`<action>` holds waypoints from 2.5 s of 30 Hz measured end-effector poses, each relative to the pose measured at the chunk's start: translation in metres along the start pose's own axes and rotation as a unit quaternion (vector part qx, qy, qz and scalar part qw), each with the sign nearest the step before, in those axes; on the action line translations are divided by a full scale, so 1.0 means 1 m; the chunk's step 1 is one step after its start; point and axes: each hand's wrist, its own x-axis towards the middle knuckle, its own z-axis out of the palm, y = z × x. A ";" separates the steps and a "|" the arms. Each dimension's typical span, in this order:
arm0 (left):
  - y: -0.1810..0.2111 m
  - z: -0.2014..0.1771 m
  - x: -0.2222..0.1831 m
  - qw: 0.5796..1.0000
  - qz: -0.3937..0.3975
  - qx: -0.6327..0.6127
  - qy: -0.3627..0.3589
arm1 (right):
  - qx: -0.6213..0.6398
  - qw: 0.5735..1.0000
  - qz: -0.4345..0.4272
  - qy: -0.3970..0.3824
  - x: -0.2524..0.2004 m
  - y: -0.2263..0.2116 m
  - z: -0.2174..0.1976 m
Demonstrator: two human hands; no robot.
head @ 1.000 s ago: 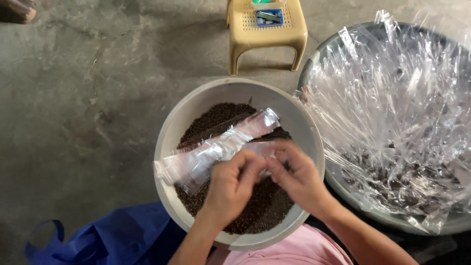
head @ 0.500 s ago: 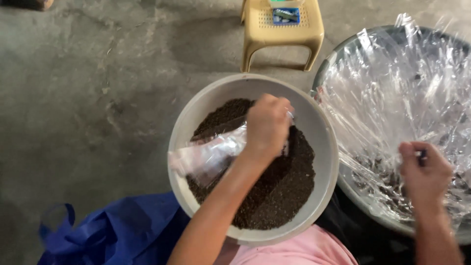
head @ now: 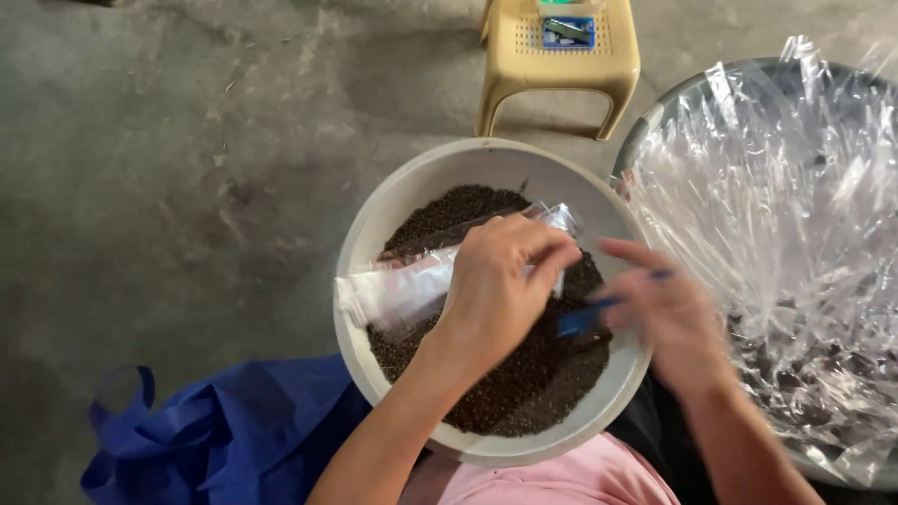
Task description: Filling small plastic bags with seeds from a large bowl while sitting on the floor.
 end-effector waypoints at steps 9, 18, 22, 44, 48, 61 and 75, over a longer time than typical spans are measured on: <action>0.091 -0.085 -0.030 0.948 -0.089 -0.306 0.019 | -0.232 0.928 0.086 -0.279 0.055 -0.004 0.072; 0.034 -0.052 -0.076 0.916 -0.195 -0.349 0.039 | 0.042 0.961 0.235 -0.141 0.026 -0.011 0.055; 0.022 -0.018 -0.094 0.923 -0.239 -0.301 0.006 | 0.150 0.961 0.031 -0.230 0.018 -0.052 0.036; 0.010 -0.020 -0.056 0.992 -0.084 -0.079 0.044 | 0.008 0.996 0.003 -0.091 -0.007 -0.038 -0.001; -0.005 -0.029 -0.049 0.997 -0.062 -0.035 0.038 | 0.049 0.992 0.094 -0.074 -0.018 -0.024 -0.006; 0.009 -0.006 -0.060 0.999 0.046 0.021 -0.018 | -0.109 0.992 -0.055 -0.010 -0.016 -0.025 0.070; 0.013 -0.015 -0.069 0.960 -0.145 -0.226 -0.079 | 0.181 0.980 -0.004 -0.078 -0.011 0.000 0.042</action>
